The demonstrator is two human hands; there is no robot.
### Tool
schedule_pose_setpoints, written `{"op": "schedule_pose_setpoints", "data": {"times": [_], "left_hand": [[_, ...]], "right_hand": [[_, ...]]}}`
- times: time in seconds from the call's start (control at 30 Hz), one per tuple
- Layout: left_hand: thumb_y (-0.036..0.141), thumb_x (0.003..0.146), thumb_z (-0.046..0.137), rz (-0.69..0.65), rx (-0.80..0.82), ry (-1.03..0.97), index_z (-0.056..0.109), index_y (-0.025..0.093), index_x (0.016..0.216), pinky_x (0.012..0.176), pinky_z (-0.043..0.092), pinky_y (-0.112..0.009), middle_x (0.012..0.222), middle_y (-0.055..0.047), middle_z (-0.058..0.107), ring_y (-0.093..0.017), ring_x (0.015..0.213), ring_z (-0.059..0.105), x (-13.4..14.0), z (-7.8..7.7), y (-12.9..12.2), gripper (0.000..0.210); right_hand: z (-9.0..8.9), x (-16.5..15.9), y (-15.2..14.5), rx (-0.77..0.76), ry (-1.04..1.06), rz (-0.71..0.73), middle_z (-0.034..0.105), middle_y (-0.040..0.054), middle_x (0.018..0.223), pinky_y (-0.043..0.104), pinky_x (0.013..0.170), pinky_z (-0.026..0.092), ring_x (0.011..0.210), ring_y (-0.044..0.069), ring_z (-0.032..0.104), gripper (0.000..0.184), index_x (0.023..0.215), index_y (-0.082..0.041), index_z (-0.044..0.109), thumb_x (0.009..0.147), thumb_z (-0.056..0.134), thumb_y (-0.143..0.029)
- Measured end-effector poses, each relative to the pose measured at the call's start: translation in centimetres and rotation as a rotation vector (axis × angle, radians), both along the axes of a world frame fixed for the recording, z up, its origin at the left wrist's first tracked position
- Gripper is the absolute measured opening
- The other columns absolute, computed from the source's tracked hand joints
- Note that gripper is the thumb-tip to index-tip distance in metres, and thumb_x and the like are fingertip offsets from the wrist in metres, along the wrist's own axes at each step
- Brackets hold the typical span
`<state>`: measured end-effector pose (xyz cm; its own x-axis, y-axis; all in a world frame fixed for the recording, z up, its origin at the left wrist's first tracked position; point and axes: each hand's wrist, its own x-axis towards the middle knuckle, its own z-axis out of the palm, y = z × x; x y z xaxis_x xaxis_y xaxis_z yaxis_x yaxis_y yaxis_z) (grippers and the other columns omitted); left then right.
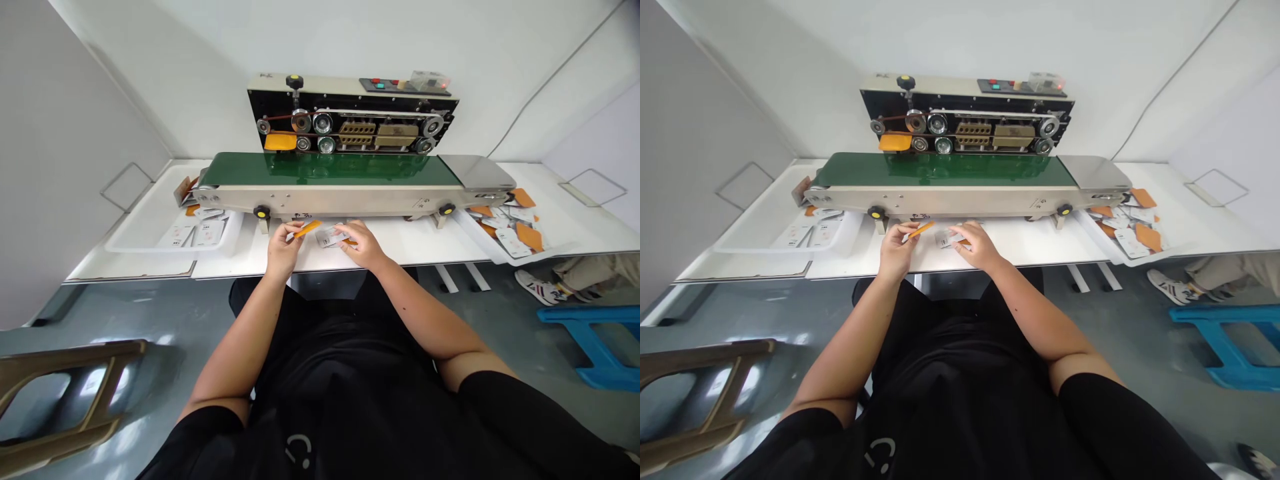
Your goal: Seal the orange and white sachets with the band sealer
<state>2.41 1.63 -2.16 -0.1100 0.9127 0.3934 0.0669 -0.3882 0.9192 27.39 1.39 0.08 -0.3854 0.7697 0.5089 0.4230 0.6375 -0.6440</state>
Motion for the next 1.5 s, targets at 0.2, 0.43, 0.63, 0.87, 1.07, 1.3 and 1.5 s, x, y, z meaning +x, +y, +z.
{"op": "schedule_pose_setpoints", "data": {"times": [0.2, 0.43, 0.63, 0.87, 1.07, 1.3, 1.5], "left_hand": [[0.02, 0.09, 0.073, 0.021, 0.205, 0.242, 0.07, 0.021, 0.08, 0.117, 0.049, -0.049, 0.134, -0.008, 0.065, -0.025, 0.132, 0.063, -0.1, 0.5, -0.4, 0.01], [0.017, 0.09, 0.066, -0.149, 0.251, 0.315, 0.07, 0.022, 0.072, 0.114, 0.053, -0.048, 0.138, -0.007, 0.069, -0.025, 0.133, 0.064, -0.3, 1.5, -1.1, 0.02], [0.014, 0.091, 0.061, -0.352, 0.227, 0.266, 0.068, 0.021, 0.067, 0.103, 0.06, -0.043, 0.129, -0.008, 0.077, -0.024, 0.118, 0.073, -0.6, 1.5, -1.3, 0.026], [0.036, 0.096, 0.072, -0.265, 0.189, 0.224, 0.077, 0.023, 0.109, 0.109, 0.059, -0.05, 0.155, -0.014, 0.058, -0.028, 0.13, 0.067, -0.3, 1.6, -1.2, 0.018], [0.046, 0.1, 0.069, -0.248, 0.154, 0.209, 0.075, 0.023, 0.111, 0.105, 0.061, -0.049, 0.15, -0.015, 0.059, -0.03, 0.136, 0.061, -0.3, 1.7, -1.2, 0.026], [0.045, 0.101, 0.066, -0.226, 0.144, 0.303, 0.075, 0.023, 0.104, 0.103, 0.061, -0.044, 0.142, -0.015, 0.062, -0.028, 0.13, 0.064, -0.6, 2.2, -1.3, 0.024], [0.048, 0.101, 0.066, -0.198, 0.099, 0.358, 0.075, 0.023, 0.106, 0.103, 0.06, -0.045, 0.143, -0.015, 0.061, -0.03, 0.134, 0.061, -0.5, 2.1, -1.1, 0.028]], "right_hand": [[1.0, -3.2, -1.1, -0.536, 0.369, 0.042, 0.077, 0.0048, 0.094, 0.034, 0.069, 0.057, 0.074, 0.02, 0.067, 0.074, 0.16, -0.026, 0.045, 0.095, 0.068, -0.052], [3.5, -0.5, -0.4, -0.519, 0.129, -0.008, 0.074, 0.0055, 0.104, 0.034, 0.077, 0.056, 0.078, 0.016, 0.063, 0.05, 0.135, -0.023, 0.069, 0.089, 0.071, -0.042], [3.7, -1.1, -2.5, -0.627, -0.162, -0.034, 0.073, 0.0043, 0.094, 0.031, 0.071, 0.051, 0.078, 0.017, 0.063, 0.038, 0.113, -0.02, 0.073, 0.088, 0.076, -0.049], [5.4, 1.3, -0.9, -0.641, 0.261, -0.084, 0.064, -0.0039, 0.064, 0.023, 0.056, 0.048, 0.054, 0.011, 0.057, 0.029, 0.101, -0.021, 0.063, 0.09, 0.071, -0.047], [13.3, 15.9, 6.6, -0.16, 0.8, -0.629, 0.055, -0.0074, 0.057, 0.013, 0.043, 0.034, 0.046, 0.007, 0.047, 0.016, 0.086, -0.023, 0.05, 0.088, 0.066, -0.026], [16.4, 21.7, 12.7, -0.589, 0.878, -0.681, 0.043, -0.0056, 0.054, 0.012, 0.037, 0.018, 0.043, 0.003, 0.034, 0.028, 0.069, -0.02, 0.039, 0.074, 0.058, 0.0], [15.1, 18.9, 13.3, -0.321, 0.488, -0.848, 0.06, 0.0014, 0.075, 0.019, 0.051, 0.04, 0.061, 0.01, 0.051, 0.009, 0.094, -0.017, 0.063, 0.089, 0.069, -0.017]]}}
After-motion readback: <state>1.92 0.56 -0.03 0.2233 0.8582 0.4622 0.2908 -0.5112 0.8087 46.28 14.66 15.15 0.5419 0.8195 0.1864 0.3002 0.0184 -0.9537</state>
